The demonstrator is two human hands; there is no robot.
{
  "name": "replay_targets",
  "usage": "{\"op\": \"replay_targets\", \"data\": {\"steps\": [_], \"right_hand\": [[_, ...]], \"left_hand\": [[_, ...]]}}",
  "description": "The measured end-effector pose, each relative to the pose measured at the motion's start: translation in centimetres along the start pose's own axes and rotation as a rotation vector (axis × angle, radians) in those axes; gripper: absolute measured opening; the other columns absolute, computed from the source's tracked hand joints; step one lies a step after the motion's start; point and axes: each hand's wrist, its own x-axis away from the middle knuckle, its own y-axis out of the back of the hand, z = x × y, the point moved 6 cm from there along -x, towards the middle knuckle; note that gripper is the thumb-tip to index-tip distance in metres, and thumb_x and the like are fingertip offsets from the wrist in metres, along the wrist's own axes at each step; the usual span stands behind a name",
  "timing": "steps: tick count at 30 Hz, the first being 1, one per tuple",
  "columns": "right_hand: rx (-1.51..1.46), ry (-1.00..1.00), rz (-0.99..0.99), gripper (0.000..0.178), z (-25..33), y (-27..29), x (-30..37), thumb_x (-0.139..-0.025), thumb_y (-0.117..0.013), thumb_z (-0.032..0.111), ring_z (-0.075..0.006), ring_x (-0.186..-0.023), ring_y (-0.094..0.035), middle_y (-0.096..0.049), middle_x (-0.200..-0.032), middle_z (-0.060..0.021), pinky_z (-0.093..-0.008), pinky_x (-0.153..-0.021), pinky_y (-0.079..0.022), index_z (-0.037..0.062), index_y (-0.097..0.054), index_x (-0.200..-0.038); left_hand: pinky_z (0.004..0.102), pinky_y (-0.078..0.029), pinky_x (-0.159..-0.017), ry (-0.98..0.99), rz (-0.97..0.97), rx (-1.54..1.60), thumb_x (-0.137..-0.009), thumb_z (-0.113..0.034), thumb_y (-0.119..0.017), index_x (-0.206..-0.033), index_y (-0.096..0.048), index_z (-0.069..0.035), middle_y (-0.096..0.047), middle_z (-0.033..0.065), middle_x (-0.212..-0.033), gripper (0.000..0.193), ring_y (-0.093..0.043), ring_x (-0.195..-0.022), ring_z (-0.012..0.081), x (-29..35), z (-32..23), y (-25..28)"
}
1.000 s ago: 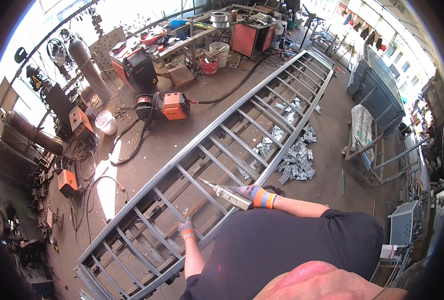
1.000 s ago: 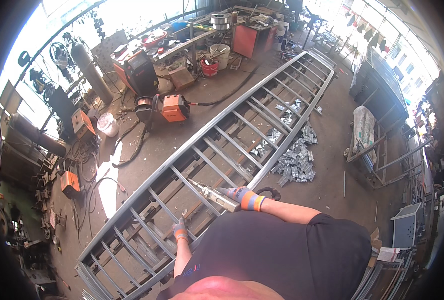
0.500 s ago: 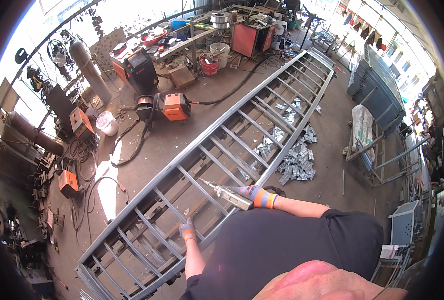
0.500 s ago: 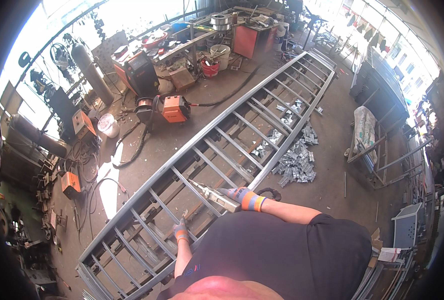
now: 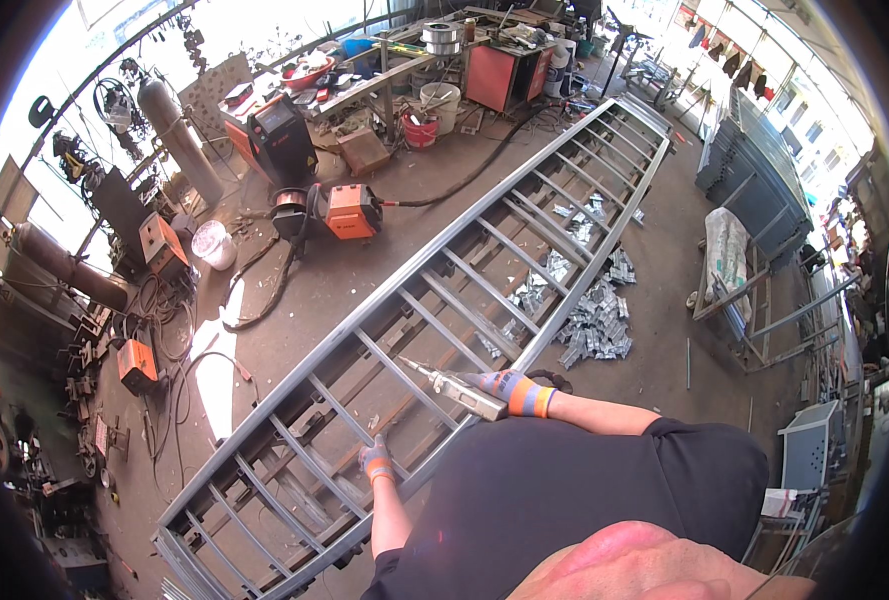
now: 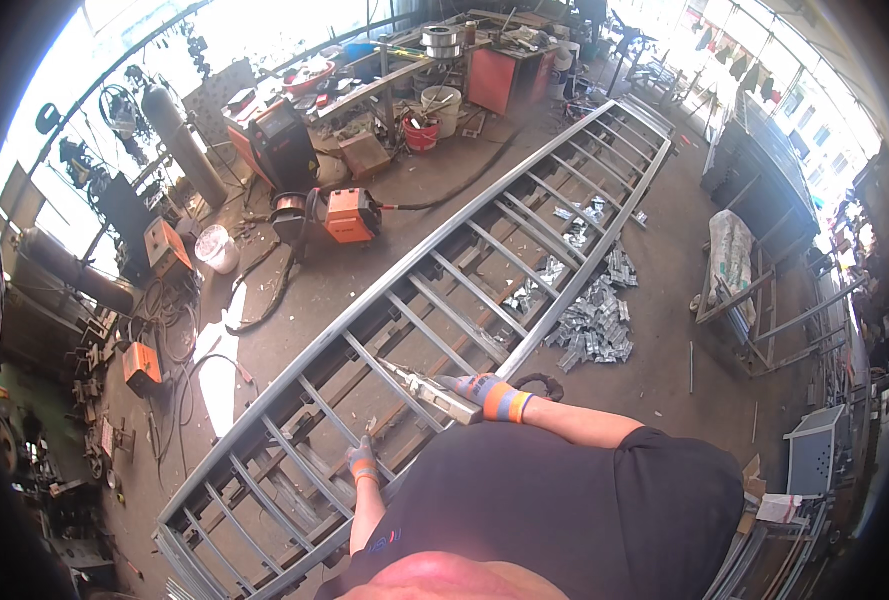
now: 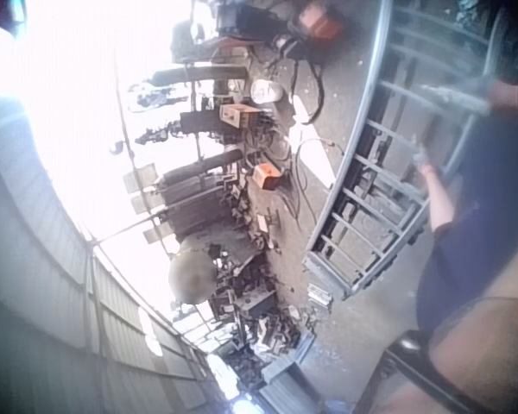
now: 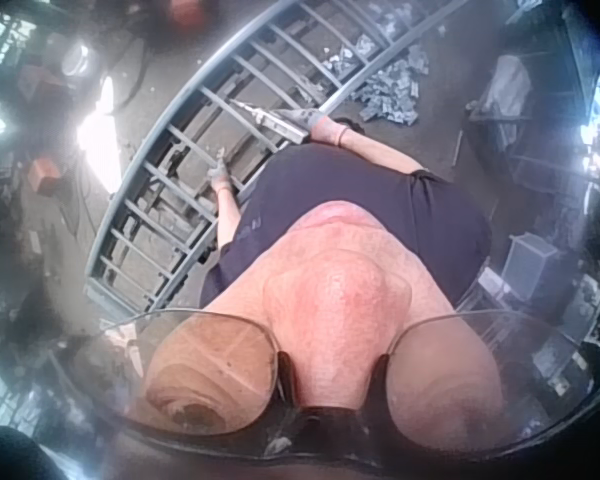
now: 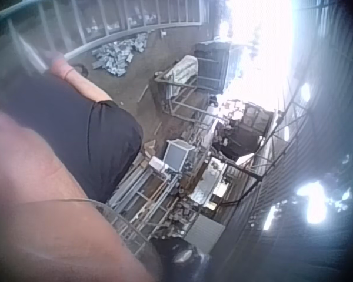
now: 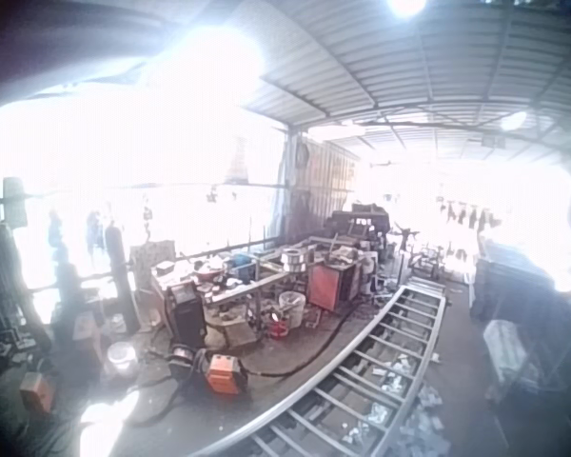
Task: The person welds a long metal ladder frame using a handheld welding torch, moving along the rungs and side rails to apply welds. The person repositions the frame and continues welding different sections while wearing gloves.
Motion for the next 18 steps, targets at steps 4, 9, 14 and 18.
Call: {"op": "replay_targets", "data": {"steps": [4,9,14,18], "right_hand": [[0.01,-0.02,0.026,0.096,-0.5,-0.4,-0.3,-0.075,-0.078,0.011,-0.044,-0.119,-0.065,-0.068,-0.127,-0.024,-0.0468,-0.094,-0.054,0.0122,-0.034,-0.161],[0.016,0.021,-0.047,0.079,-0.6,-0.8,-0.2,-0.084,-0.073,0.018,-0.0419,-0.113,-0.068,-0.07,-0.12,-0.0236,-0.045,-0.09,-0.055,0.0102,-0.042,-0.156],[0.245,0.101,-0.137,0.042,-2.0,-1.1,0.9,-0.073,-0.082,0.024,-0.0417,-0.094,-0.07,-0.067,-0.096,-0.0206,-0.0496,-0.079,-0.055,0.0055,-0.063,-0.105],[0.136,-0.019,-0.09,0.041,-4.5,-0.9,0.8,-0.073,-0.084,0.025,-0.0351,-0.086,-0.07,-0.069,-0.092,-0.0174,-0.0457,-0.075,-0.054,0.007,-0.064,-0.104]], "left_hand": [[0.0509,-0.051,-0.103,0.023,0.028,-0.021,-0.087,-0.059,-0.068,-0.11,-0.075,0.008,-0.072,0.0327,-0.116,0.071,-0.068,-0.116,0.0447,-0.3,0.5,-0.4],[0.0506,-0.051,-0.103,-0.016,-0.004,-0.046,-0.088,-0.059,-0.067,-0.112,-0.075,0.008,-0.072,0.0325,-0.118,0.072,-0.068,-0.115,0.0452,0.1,-0.3,0.4],[0.0531,-0.051,-0.098,-0.02,0.19,0.12,-0.091,-0.063,-0.065,-0.13,-0.072,-0.002,-0.071,0.0281,-0.127,0.073,-0.068,-0.118,0.0434,1.3,-1.7,0.3],[0.054,-0.049,-0.104,0.048,0.225,0.116,-0.092,-0.063,-0.059,-0.134,-0.069,-0.007,-0.068,0.0258,-0.133,0.071,-0.063,-0.126,0.0445,2.6,-1.2,0.7]]}}
